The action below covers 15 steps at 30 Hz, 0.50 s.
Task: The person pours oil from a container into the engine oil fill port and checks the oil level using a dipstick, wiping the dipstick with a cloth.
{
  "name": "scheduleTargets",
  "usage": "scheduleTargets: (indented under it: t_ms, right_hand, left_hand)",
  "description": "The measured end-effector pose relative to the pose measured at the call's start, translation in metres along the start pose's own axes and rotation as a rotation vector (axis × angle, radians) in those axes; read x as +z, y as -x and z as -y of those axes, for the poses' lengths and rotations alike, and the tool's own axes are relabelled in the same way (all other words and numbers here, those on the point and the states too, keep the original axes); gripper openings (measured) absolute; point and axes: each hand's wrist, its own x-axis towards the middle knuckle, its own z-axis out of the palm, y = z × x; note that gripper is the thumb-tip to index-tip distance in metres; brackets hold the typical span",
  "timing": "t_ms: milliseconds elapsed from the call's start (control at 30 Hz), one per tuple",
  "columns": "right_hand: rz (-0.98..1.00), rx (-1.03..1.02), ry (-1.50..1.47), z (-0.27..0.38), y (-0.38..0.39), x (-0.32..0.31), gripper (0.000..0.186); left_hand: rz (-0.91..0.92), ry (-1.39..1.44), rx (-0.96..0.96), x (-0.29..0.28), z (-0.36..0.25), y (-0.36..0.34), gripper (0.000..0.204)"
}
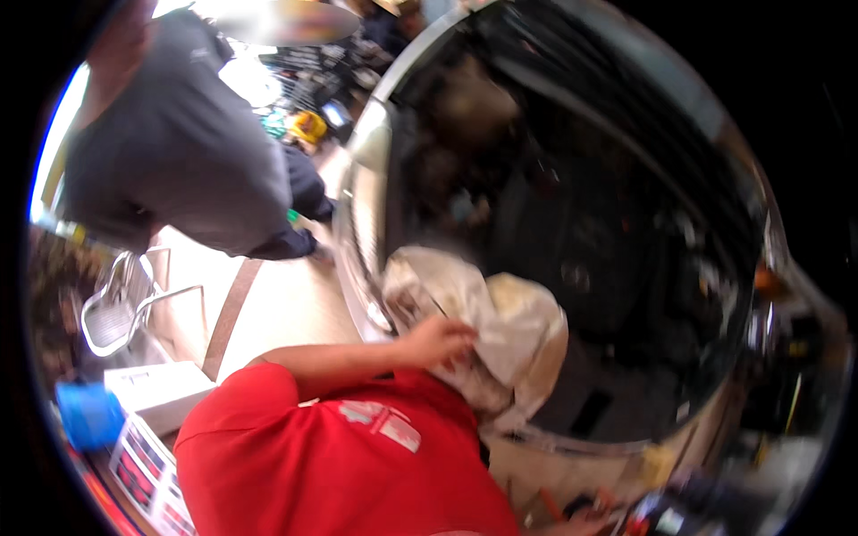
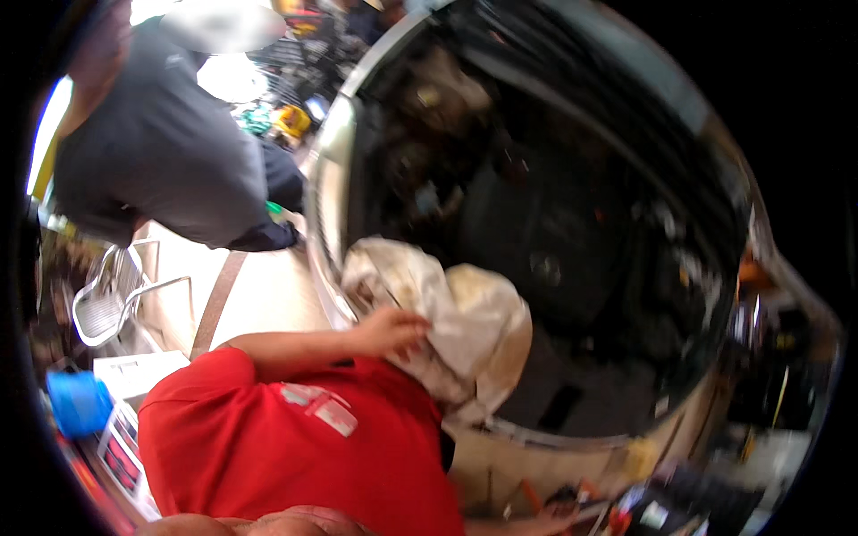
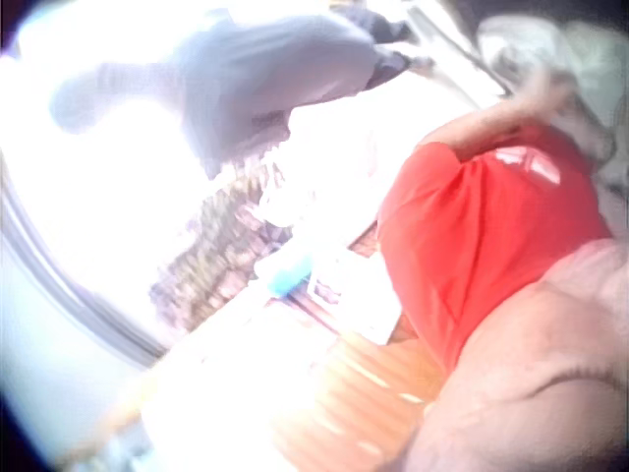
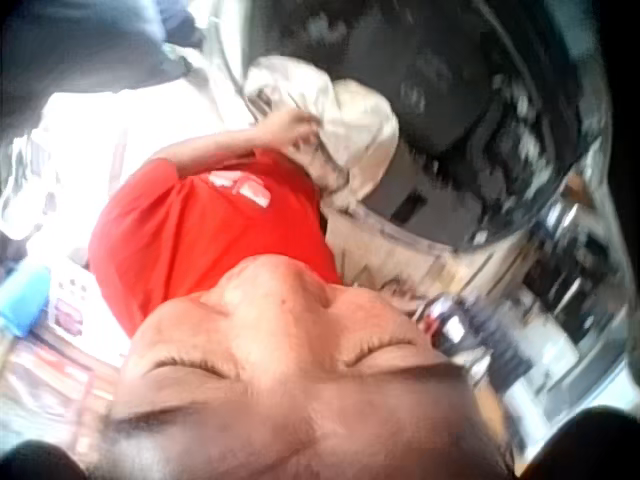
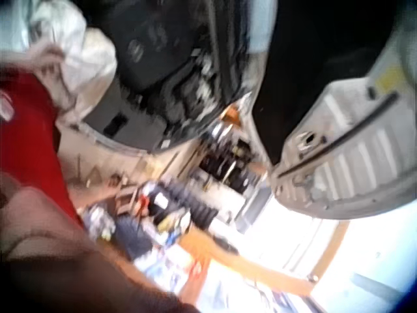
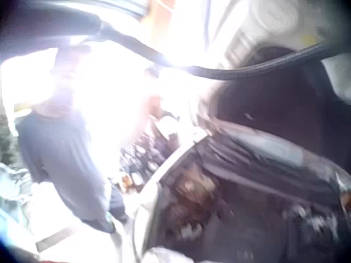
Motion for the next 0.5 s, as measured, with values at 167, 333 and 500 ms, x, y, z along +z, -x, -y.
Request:
scheduleTargets:
  t_ms: [167, 333, 500]
  right_hand:
    - [0.203, 0.08, -0.017, -0.05, 0.026, 0.035, 0.021]
    - [0.358, 0.19, -0.007, -0.081, 0.031, 0.053, 0.022]
    - [0.464, 0.285, -0.021, -0.088, 0.025, 0.047, 0.025]
  left_hand:
    - [-0.342, -0.659, 0.515, -0.01, -0.043, 0.001, 0.027]
    - [-0.677, -0.633, 0.544, -0.042, -0.04, -0.01, 0.026]
    - [-0.605, -0.542, 0.57, -0.049, -0.041, 0.003, 0.039]
